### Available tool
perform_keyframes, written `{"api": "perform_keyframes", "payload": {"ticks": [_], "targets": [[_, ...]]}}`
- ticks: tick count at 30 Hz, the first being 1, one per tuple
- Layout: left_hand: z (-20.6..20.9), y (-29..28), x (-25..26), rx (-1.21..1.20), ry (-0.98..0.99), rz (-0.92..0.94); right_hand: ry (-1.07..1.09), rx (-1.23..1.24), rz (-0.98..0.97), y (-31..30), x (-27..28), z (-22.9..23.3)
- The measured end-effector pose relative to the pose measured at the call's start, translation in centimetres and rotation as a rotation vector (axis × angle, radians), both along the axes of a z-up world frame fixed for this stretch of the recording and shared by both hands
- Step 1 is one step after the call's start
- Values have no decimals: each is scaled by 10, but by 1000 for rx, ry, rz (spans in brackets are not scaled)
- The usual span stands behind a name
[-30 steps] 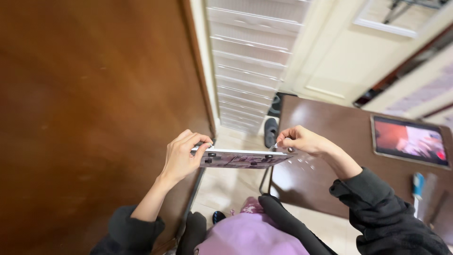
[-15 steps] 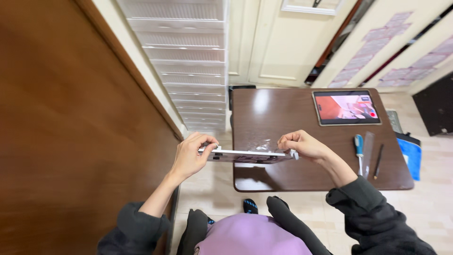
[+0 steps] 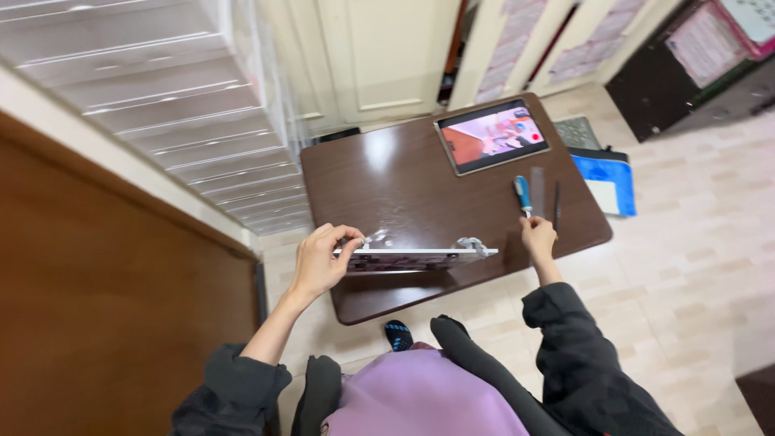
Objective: The person positions a photo collage frame on a wooden door, uses a ruler to check alignment, and secures it with two white clips. They adjust the clips and the frame to ensure it is straight and firmly attached to the door.
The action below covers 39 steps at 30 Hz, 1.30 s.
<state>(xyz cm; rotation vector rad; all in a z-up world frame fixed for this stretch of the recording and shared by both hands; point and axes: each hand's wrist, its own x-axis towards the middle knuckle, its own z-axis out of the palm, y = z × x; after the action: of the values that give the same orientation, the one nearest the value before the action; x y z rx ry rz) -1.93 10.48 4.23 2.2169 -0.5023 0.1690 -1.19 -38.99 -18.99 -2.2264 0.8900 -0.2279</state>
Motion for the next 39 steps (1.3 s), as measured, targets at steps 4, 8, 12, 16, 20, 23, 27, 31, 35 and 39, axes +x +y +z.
{"api": "perform_keyframes", "payload": {"ticks": [4,8,12,16,20,23,27,31,35,39], "targets": [[-6,-31,11,7,18,-44,80,-378,-112,-23,-29,-34],[-9,-48,21,22,38,-63,239,-181,-192,-17,-37,-48],[-14,-56,26,-1,61,-58,102,-45,-158,-29,-42,-46],[-19,-54,29,13,59,-73,112,-75,-54,-42,-44,-43],[-25,-53,33,-23,91,-79,188,23,27,-54,-47,-39],[-31,-52,33,-53,97,-99,105,-32,-1,-49,-53,-42],[-34,-51,33,-52,102,-79,-35,-97,-71,-43,-60,-40],[-33,-44,32,-45,109,-28,-211,139,-39,-39,-62,-21],[-26,-23,26,-13,67,54,-256,296,96,-27,-47,15],[-16,6,14,-38,19,118,-143,286,82,18,-18,47]]}}
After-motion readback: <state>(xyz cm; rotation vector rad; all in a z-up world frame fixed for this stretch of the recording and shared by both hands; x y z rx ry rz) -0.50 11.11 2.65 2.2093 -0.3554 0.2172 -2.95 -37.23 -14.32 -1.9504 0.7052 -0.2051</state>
